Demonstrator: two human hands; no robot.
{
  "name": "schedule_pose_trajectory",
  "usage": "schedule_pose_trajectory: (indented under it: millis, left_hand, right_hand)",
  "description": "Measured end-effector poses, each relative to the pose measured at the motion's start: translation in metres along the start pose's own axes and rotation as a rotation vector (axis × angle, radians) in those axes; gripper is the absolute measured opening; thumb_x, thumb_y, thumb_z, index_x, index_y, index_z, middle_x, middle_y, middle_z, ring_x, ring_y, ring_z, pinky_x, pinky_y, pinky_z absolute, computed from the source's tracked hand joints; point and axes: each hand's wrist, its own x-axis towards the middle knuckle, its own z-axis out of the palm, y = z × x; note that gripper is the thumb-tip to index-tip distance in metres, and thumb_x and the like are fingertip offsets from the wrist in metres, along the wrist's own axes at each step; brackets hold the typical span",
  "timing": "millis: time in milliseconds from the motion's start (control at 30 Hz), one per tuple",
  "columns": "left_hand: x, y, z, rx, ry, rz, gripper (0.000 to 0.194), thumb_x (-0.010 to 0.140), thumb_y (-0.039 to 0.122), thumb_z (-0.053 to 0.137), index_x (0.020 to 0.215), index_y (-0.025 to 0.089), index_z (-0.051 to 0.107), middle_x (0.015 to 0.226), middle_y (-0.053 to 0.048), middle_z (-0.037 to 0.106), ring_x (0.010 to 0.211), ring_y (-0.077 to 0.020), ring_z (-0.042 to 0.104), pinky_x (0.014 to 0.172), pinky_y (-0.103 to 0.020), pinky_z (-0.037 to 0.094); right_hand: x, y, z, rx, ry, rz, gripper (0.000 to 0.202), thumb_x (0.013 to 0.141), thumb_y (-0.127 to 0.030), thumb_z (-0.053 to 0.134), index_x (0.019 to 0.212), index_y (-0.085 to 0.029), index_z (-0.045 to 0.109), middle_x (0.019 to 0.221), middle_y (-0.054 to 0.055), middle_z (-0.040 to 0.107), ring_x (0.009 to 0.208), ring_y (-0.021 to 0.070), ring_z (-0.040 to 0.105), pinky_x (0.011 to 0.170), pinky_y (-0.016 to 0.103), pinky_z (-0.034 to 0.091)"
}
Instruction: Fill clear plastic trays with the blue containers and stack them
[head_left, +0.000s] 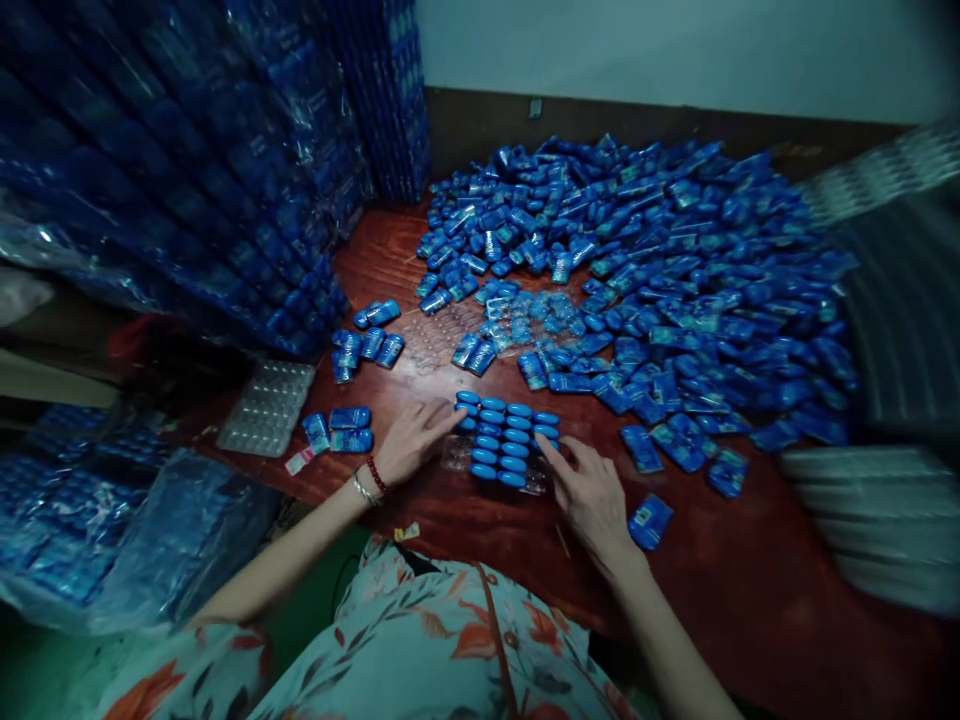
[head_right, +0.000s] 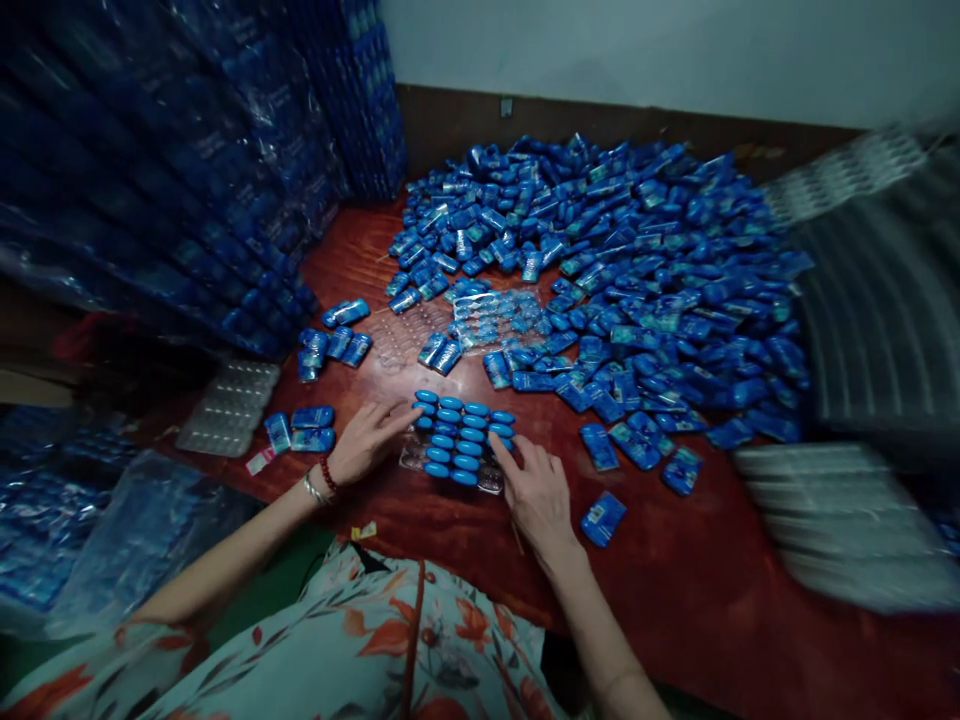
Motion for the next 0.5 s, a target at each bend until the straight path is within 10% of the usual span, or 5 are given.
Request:
schedule_pose_trajectory:
  millis: [133, 233, 500]
  left_hand:
    - [-0.035, -0.032, -0.025, 0.059, 0.102, -0.401, 0.050, 0.086, 0.017, 0.042, 0.136, 0.021, 0.038, 0.113, -0.012, 0.054, 0.100, -0.0238, 0.052, 0.085, -0.039, 0.045]
    - [-0.058, -0.078, -0.044, 0.020, -0.086, -0.545, 0.044, 0.086, 0.033, 0.046, 0.127, 0.019, 0.048, 0.108, -0.012, 0.056, 0.095, -0.0254, 0.055, 0.084, -0.041, 0.046]
    - [-0.041, -0.137, -0.045, -0.238, -0.382, -0.310, 0.066, 0.077, 0.075, 0.034, 0.100, 0.020, 0.062, 0.096, -0.004, 0.062, 0.084, -0.0173, 0.058, 0.076, -0.029, 0.048]
  right_hand:
    - [-0.036, 0.012, -0.006, 0.164, 0.261, 0.356, 0.033, 0.089, -0.023, 0.044, 0.119, -0.022, 0.059, 0.098, 0.009, 0.061, 0.082, 0.0177, 0.057, 0.077, 0.031, 0.043]
    - [-0.066, 0.030, -0.016, 0.218, 0.357, 0.628, 0.030, 0.089, -0.031, 0.044, 0.105, -0.017, 0.065, 0.091, 0.010, 0.064, 0.082, 0.0197, 0.059, 0.080, 0.034, 0.046]
    - [-0.099, 0.059, -0.035, 0.176, -0.125, 0.607, 0.034, 0.090, -0.029, 0.038, 0.117, -0.022, 0.058, 0.103, 0.008, 0.058, 0.085, 0.0192, 0.061, 0.070, 0.032, 0.050]
